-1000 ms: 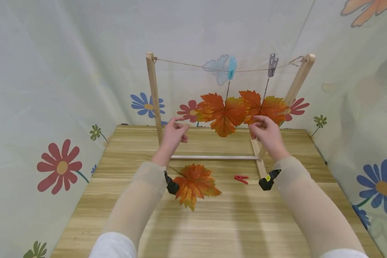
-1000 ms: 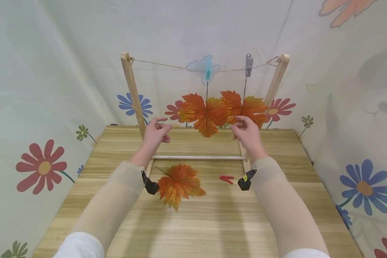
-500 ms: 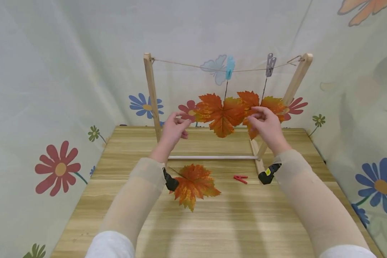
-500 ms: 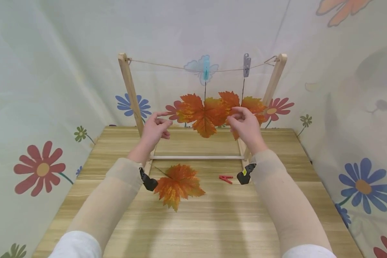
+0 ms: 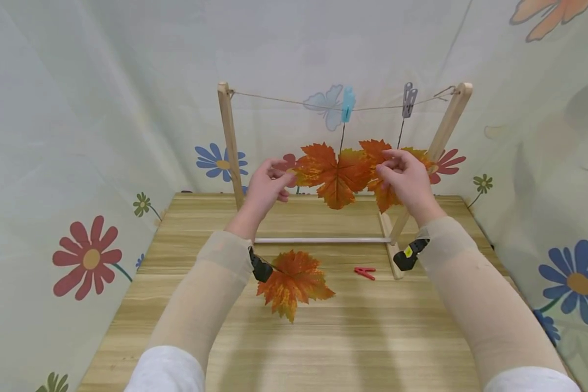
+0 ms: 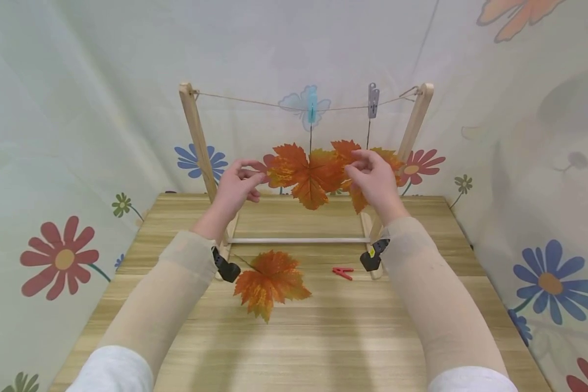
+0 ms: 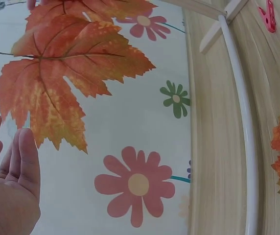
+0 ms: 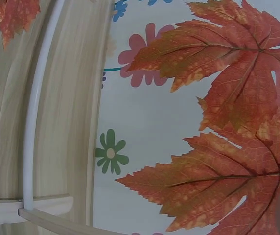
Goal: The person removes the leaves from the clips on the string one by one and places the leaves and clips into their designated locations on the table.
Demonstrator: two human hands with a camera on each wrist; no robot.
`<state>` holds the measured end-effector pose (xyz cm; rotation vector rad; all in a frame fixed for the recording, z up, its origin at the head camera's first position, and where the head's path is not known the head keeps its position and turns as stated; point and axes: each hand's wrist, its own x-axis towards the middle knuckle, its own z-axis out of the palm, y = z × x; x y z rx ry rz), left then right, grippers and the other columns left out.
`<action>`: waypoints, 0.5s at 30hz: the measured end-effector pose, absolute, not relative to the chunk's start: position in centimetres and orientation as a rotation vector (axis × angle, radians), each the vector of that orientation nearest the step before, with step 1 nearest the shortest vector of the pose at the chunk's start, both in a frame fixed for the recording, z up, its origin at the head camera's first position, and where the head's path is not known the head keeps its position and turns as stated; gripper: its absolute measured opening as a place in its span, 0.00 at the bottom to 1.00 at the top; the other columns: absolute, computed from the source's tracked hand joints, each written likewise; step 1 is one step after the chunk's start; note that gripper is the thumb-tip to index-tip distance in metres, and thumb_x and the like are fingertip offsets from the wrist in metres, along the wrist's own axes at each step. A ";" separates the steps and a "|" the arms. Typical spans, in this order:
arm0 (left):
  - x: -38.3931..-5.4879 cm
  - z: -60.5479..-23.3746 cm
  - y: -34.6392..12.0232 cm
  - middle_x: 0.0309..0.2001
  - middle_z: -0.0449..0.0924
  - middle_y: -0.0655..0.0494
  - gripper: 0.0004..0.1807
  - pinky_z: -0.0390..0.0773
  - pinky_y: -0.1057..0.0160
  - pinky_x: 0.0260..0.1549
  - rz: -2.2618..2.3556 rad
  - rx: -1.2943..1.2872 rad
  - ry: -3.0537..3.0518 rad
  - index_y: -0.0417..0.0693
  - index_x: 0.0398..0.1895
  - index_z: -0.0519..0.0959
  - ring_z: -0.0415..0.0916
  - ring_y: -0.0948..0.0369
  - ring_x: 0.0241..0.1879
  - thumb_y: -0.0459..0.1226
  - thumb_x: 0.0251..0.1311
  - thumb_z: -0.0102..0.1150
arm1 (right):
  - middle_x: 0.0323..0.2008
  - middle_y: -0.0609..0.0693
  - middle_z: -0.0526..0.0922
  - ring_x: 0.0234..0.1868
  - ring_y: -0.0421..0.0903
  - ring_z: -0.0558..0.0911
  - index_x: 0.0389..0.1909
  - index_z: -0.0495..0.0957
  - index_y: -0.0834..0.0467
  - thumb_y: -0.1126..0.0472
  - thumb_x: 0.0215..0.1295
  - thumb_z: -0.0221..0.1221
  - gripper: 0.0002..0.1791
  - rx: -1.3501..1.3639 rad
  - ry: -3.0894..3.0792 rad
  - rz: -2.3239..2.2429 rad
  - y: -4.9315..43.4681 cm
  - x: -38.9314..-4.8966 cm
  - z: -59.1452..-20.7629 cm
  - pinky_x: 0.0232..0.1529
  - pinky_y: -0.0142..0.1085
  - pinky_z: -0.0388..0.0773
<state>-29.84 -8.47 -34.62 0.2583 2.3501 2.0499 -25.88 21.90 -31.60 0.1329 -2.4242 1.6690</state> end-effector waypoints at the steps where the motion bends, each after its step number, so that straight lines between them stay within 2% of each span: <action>1: -29.9 -34.5 -8.4 0.42 0.74 0.48 0.21 0.81 0.58 0.27 2.044 0.264 2.355 0.53 0.58 0.70 0.75 0.54 0.23 0.41 0.61 0.59 | 0.42 0.54 0.74 0.32 0.57 0.77 0.61 0.68 0.54 0.55 0.65 0.58 0.24 0.133 -2.425 1.671 21.9 -25.9 -31.5 0.39 0.40 0.79; 6: -30.0 -34.0 -8.0 0.41 0.75 0.49 0.20 0.81 0.58 0.27 2.041 0.289 2.360 0.53 0.56 0.71 0.74 0.53 0.24 0.41 0.61 0.60 | 0.42 0.52 0.74 0.30 0.57 0.76 0.61 0.68 0.53 0.54 0.65 0.57 0.24 0.142 -2.419 1.660 21.6 -26.1 -30.7 0.40 0.41 0.77; 11: -30.1 -33.1 -7.7 0.43 0.75 0.51 0.18 0.81 0.54 0.30 2.018 0.290 2.373 0.54 0.54 0.73 0.76 0.52 0.28 0.42 0.60 0.60 | 0.42 0.51 0.74 0.32 0.55 0.77 0.62 0.68 0.53 0.53 0.65 0.57 0.24 0.125 -2.437 1.609 21.3 -26.4 -29.8 0.37 0.37 0.78; 15: -30.2 -32.2 -7.5 0.44 0.75 0.51 0.19 0.81 0.53 0.31 2.017 0.305 2.365 0.53 0.55 0.73 0.75 0.52 0.27 0.42 0.61 0.60 | 0.44 0.52 0.74 0.34 0.54 0.78 0.62 0.68 0.52 0.53 0.66 0.57 0.25 0.134 -2.451 1.594 21.1 -26.5 -28.9 0.39 0.35 0.78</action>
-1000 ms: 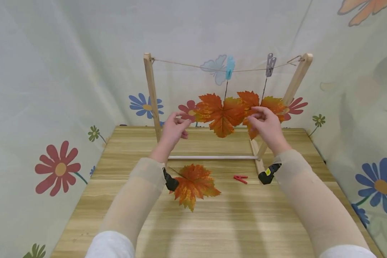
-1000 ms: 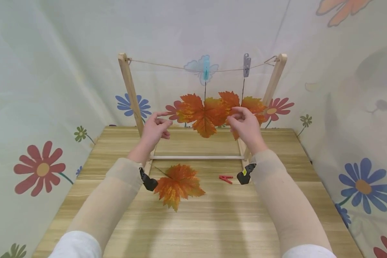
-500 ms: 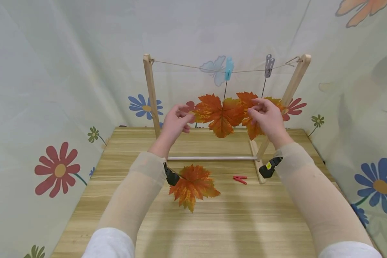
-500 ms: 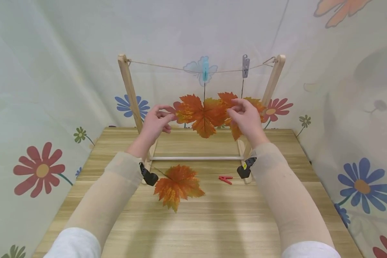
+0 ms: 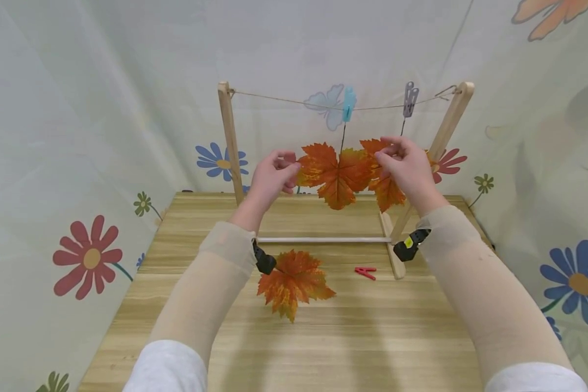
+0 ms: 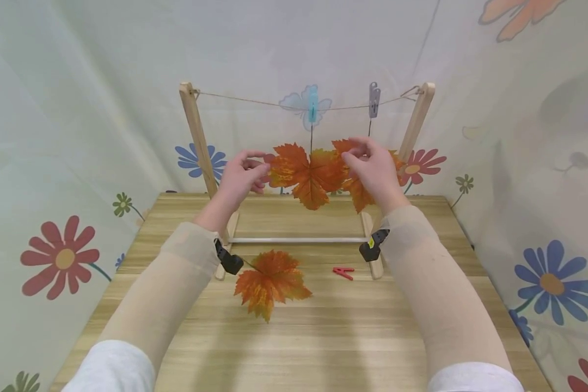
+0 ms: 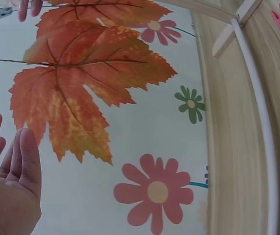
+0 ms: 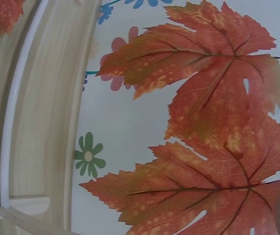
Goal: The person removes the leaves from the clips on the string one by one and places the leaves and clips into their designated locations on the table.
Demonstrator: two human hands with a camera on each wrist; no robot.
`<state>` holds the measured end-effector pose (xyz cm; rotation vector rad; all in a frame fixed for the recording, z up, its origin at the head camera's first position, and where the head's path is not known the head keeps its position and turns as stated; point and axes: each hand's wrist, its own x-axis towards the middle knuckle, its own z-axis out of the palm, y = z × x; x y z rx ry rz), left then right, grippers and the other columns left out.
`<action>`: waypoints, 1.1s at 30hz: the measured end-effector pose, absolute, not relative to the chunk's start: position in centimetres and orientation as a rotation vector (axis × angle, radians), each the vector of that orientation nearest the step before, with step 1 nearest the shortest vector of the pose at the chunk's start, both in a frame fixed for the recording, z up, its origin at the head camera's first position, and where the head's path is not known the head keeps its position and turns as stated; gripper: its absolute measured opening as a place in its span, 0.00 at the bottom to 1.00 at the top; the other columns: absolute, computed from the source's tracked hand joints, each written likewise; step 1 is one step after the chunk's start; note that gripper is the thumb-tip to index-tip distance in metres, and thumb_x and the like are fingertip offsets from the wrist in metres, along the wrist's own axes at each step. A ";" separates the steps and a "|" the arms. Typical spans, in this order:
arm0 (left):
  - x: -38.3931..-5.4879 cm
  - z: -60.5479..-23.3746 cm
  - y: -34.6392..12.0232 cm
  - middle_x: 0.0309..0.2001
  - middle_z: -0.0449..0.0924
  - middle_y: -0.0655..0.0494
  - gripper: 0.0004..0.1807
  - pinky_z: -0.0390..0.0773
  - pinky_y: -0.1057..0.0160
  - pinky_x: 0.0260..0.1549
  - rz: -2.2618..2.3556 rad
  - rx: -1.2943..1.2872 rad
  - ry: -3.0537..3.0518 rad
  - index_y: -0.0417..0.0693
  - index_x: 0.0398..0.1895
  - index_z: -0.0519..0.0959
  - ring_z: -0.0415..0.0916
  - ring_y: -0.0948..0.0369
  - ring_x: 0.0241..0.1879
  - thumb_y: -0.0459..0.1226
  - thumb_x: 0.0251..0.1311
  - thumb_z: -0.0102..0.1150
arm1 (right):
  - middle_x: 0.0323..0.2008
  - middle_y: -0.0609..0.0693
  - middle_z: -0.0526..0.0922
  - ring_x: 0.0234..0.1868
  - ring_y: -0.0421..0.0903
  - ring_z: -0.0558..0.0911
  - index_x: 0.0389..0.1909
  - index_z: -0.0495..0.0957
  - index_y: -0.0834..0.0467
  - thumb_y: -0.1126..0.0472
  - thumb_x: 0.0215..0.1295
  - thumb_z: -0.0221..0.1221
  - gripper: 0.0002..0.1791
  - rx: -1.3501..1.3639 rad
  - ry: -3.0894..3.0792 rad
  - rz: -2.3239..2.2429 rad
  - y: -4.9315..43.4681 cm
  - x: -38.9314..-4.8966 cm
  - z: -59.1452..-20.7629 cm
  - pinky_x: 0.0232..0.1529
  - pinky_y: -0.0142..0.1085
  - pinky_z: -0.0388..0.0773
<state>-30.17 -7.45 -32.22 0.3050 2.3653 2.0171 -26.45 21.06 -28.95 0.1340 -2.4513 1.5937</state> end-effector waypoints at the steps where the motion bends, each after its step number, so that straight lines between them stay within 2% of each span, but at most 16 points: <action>1: -30.2 -32.0 -7.4 0.44 0.75 0.51 0.19 0.81 0.54 0.30 2.014 0.312 2.367 0.53 0.55 0.72 0.75 0.52 0.26 0.43 0.61 0.60 | 0.44 0.52 0.74 0.34 0.54 0.78 0.62 0.68 0.51 0.53 0.66 0.57 0.25 0.134 -2.453 1.594 21.0 -26.4 -28.7 0.40 0.36 0.77; 7: -30.5 -30.2 -6.9 0.44 0.77 0.52 0.22 0.80 0.61 0.25 1.982 0.328 2.364 0.54 0.58 0.71 0.74 0.48 0.26 0.43 0.60 0.60 | 0.45 0.50 0.73 0.31 0.51 0.77 0.63 0.67 0.50 0.52 0.66 0.56 0.25 0.151 -2.460 1.583 20.8 -26.5 -27.5 0.39 0.35 0.76; 15: -30.5 -28.8 -6.2 0.44 0.76 0.52 0.21 0.73 0.63 0.16 1.935 0.350 2.357 0.54 0.57 0.72 0.71 0.51 0.23 0.43 0.60 0.60 | 0.46 0.51 0.74 0.36 0.54 0.78 0.63 0.68 0.50 0.52 0.65 0.57 0.25 0.176 -2.445 1.561 20.2 -26.6 -26.0 0.41 0.31 0.77; 22: -30.5 -28.2 -5.1 0.44 0.77 0.55 0.20 0.80 0.60 0.27 1.906 0.409 2.430 0.55 0.56 0.73 0.75 0.51 0.25 0.44 0.60 0.60 | 0.49 0.50 0.75 0.44 0.53 0.78 0.62 0.68 0.48 0.50 0.65 0.57 0.25 0.194 -2.430 1.557 19.5 -26.6 -24.5 0.42 0.29 0.76; 24: -30.4 -28.1 -4.8 0.44 0.77 0.54 0.20 0.80 0.60 0.27 1.916 0.414 2.420 0.55 0.56 0.73 0.74 0.52 0.24 0.43 0.60 0.61 | 0.50 0.50 0.75 0.45 0.53 0.78 0.62 0.69 0.48 0.51 0.65 0.57 0.25 0.210 -2.421 1.559 19.4 -26.6 -24.1 0.42 0.28 0.76; 33: -30.4 -27.5 -3.6 0.45 0.77 0.54 0.20 0.80 0.60 0.26 1.933 0.462 2.363 0.52 0.56 0.73 0.72 0.52 0.23 0.41 0.61 0.60 | 0.54 0.49 0.75 0.37 0.52 0.78 0.62 0.69 0.47 0.50 0.64 0.58 0.25 0.227 -2.417 1.516 18.5 -27.1 -22.7 0.41 0.30 0.76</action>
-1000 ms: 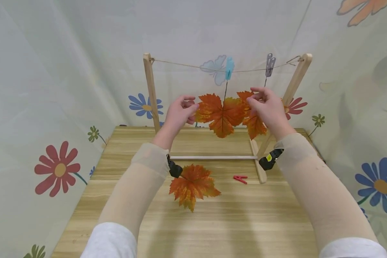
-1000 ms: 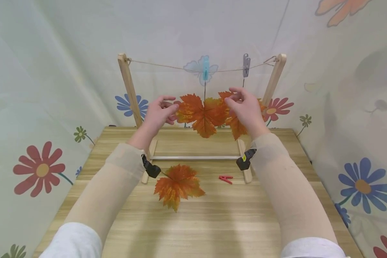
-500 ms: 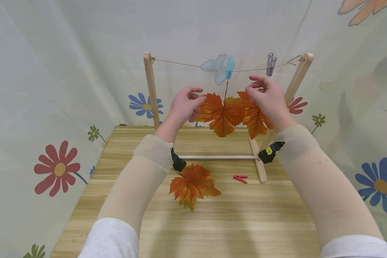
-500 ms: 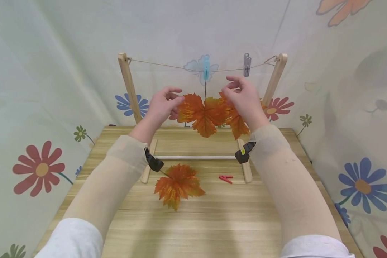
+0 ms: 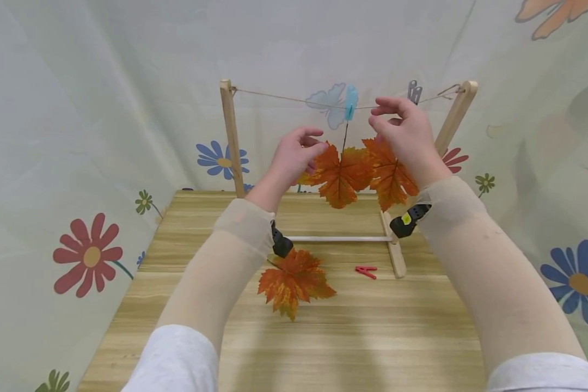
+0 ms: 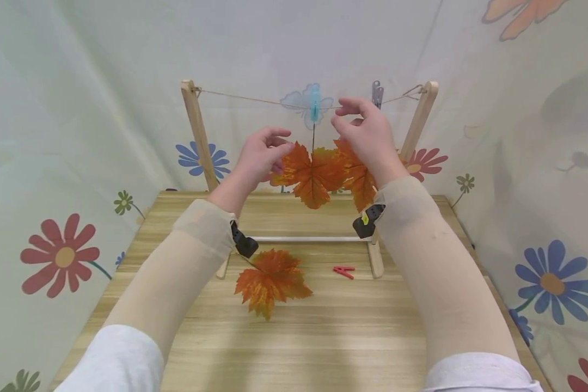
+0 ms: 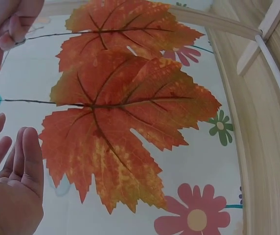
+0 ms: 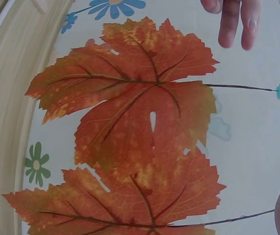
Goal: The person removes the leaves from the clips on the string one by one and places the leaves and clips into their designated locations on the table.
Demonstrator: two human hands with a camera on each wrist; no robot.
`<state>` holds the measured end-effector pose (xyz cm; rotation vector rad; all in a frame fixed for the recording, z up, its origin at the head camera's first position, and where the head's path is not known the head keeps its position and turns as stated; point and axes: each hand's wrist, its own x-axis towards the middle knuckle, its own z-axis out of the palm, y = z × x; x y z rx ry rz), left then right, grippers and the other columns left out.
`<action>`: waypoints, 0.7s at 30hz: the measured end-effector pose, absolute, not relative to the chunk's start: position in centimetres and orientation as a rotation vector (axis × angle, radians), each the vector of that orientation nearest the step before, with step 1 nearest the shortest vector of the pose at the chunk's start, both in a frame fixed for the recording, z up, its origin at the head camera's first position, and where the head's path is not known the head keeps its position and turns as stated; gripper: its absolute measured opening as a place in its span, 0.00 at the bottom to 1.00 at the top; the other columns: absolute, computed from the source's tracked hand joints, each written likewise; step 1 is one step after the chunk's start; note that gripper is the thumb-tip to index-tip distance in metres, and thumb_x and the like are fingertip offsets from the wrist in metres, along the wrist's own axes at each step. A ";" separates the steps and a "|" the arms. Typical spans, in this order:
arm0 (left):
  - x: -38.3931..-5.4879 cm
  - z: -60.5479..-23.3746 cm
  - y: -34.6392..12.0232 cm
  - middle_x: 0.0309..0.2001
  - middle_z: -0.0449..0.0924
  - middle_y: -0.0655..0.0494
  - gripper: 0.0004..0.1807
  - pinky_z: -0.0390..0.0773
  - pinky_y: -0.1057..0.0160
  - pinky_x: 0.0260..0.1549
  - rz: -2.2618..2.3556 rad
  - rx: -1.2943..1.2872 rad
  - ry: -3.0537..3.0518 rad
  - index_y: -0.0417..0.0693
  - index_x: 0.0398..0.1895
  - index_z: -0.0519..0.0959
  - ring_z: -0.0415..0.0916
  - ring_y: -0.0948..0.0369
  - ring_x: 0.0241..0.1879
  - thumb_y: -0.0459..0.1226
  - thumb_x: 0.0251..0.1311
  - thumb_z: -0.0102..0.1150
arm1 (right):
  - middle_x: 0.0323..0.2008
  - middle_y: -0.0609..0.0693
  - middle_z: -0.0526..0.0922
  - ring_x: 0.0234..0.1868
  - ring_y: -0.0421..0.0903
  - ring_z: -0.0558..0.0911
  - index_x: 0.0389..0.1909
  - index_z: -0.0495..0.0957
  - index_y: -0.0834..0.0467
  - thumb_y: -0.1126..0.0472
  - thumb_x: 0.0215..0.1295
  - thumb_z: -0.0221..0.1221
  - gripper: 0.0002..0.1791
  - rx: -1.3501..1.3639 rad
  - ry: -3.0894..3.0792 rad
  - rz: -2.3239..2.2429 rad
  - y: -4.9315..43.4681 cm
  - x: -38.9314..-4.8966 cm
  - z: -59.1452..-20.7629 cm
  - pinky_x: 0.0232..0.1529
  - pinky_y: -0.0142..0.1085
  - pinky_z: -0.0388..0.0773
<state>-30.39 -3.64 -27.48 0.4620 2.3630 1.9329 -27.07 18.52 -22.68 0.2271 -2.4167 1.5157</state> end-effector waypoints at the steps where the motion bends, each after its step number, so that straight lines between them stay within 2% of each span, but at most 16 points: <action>1: -30.4 -27.3 -3.5 0.45 0.77 0.54 0.20 0.80 0.60 0.27 1.930 0.461 2.358 0.52 0.56 0.73 0.72 0.53 0.23 0.41 0.61 0.60 | 0.54 0.49 0.75 0.36 0.51 0.78 0.62 0.69 0.47 0.50 0.64 0.58 0.25 0.234 -2.415 1.510 18.4 -27.1 -22.5 0.41 0.30 0.75; 9: -30.1 -26.4 -1.9 0.46 0.77 0.53 0.21 0.81 0.60 0.28 1.923 0.497 2.336 0.50 0.57 0.72 0.74 0.52 0.23 0.40 0.61 0.60 | 0.56 0.45 0.74 0.33 0.46 0.79 0.63 0.68 0.45 0.51 0.64 0.58 0.26 0.264 -2.408 1.533 17.3 -27.4 -21.3 0.36 0.33 0.73; 21: -30.4 -26.8 -0.1 0.47 0.77 0.53 0.20 0.80 0.62 0.30 1.889 0.486 2.348 0.50 0.56 0.73 0.76 0.51 0.27 0.40 0.61 0.60 | 0.60 0.44 0.72 0.32 0.46 0.80 0.65 0.65 0.47 0.50 0.65 0.57 0.28 0.268 -2.457 1.566 16.1 -27.8 -20.3 0.34 0.33 0.72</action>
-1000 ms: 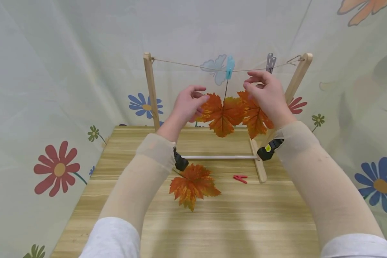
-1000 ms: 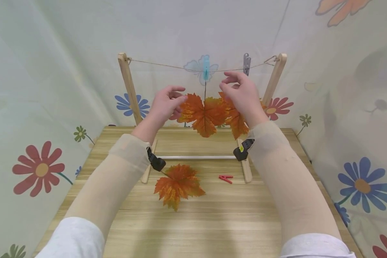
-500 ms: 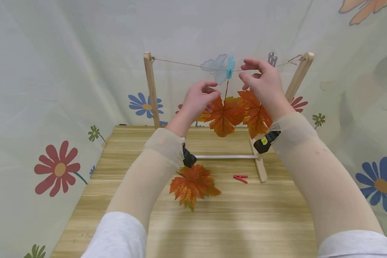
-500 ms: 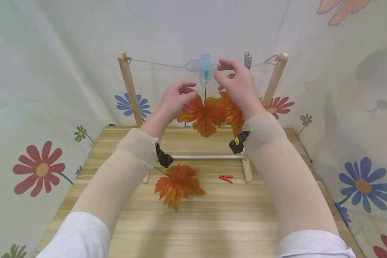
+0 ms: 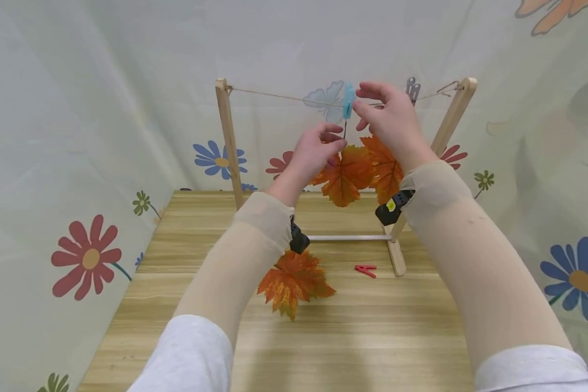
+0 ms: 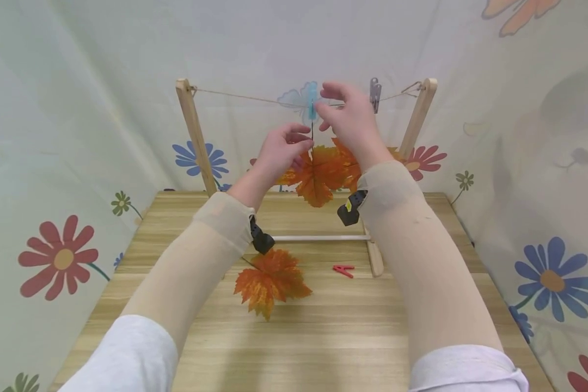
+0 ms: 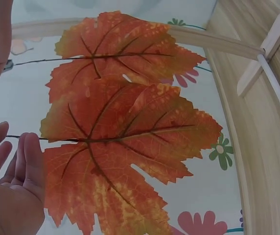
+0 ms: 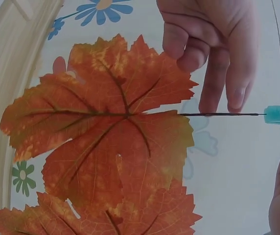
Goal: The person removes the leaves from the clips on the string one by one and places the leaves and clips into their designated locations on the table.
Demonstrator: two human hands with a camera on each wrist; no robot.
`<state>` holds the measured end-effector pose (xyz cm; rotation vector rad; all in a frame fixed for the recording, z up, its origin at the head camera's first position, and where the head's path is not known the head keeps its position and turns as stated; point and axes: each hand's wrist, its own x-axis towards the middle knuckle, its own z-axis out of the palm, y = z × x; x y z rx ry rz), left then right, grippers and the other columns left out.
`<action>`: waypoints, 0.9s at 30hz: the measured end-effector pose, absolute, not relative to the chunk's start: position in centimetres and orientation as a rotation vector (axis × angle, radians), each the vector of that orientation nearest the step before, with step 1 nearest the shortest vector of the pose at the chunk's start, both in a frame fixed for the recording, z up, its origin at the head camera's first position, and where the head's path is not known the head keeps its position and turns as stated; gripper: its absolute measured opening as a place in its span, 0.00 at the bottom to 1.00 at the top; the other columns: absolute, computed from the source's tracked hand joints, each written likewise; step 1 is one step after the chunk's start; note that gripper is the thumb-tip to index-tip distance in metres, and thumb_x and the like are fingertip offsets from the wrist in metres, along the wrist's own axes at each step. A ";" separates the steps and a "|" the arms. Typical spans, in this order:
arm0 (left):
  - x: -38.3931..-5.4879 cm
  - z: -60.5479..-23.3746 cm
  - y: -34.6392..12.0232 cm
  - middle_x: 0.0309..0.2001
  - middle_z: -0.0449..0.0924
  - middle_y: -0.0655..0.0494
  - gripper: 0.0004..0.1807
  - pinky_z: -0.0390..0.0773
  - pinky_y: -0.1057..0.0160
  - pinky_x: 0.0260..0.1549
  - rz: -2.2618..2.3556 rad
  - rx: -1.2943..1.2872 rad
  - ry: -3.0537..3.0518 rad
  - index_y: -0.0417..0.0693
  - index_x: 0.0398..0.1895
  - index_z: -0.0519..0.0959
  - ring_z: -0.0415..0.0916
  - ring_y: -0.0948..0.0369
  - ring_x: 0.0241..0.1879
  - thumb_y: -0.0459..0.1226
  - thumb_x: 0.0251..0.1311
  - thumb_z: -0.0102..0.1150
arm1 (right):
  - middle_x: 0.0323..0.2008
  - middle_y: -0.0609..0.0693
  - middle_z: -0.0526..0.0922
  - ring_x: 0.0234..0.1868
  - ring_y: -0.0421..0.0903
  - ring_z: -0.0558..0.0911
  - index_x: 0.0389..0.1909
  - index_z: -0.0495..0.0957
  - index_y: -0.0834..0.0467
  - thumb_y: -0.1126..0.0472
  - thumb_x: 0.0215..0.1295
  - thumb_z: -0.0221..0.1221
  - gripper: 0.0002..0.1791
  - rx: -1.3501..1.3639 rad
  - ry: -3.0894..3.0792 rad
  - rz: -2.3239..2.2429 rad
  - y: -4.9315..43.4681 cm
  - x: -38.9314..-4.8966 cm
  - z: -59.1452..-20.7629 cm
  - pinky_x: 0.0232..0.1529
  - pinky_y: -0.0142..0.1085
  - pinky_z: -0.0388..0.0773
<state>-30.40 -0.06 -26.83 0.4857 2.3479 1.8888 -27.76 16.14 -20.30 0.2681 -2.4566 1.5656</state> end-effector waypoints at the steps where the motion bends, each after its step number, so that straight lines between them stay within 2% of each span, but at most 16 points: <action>1: -30.4 -26.8 0.1 0.47 0.77 0.54 0.20 0.80 0.62 0.30 1.887 0.479 2.351 0.50 0.56 0.73 0.75 0.51 0.27 0.40 0.61 0.60 | 0.60 0.44 0.72 0.32 0.47 0.80 0.66 0.65 0.47 0.49 0.65 0.57 0.28 0.269 -2.459 1.573 16.0 -27.8 -20.2 0.34 0.33 0.72; 7: -30.3 -26.4 0.7 0.45 0.77 0.56 0.16 0.79 0.63 0.28 1.884 0.441 2.384 0.52 0.54 0.74 0.75 0.52 0.27 0.39 0.63 0.58 | 0.60 0.43 0.71 0.33 0.48 0.79 0.66 0.65 0.46 0.49 0.65 0.56 0.28 0.253 -2.465 1.615 15.5 -27.8 -19.7 0.36 0.34 0.72; 14: -29.9 -26.8 0.6 0.42 0.78 0.55 0.11 0.79 0.63 0.26 1.924 0.441 2.389 0.51 0.49 0.76 0.71 0.54 0.22 0.38 0.65 0.54 | 0.59 0.44 0.71 0.32 0.46 0.79 0.65 0.65 0.44 0.49 0.65 0.56 0.27 0.239 -2.490 1.628 14.8 -27.8 -19.0 0.43 0.36 0.74; 19: -29.8 -26.9 0.6 0.41 0.79 0.54 0.10 0.77 0.64 0.25 1.937 0.450 2.394 0.50 0.48 0.77 0.68 0.55 0.20 0.37 0.65 0.54 | 0.58 0.47 0.71 0.30 0.45 0.77 0.66 0.65 0.45 0.50 0.66 0.55 0.27 0.250 -2.498 1.583 14.7 -27.8 -19.0 0.36 0.34 0.72; 27: -29.8 -26.6 0.8 0.42 0.79 0.56 0.12 0.76 0.63 0.23 1.917 0.472 2.420 0.53 0.50 0.76 0.69 0.53 0.18 0.40 0.65 0.55 | 0.56 0.47 0.70 0.30 0.45 0.75 0.64 0.66 0.47 0.53 0.68 0.52 0.24 0.279 -2.502 1.540 15.0 -27.7 -19.0 0.31 0.31 0.69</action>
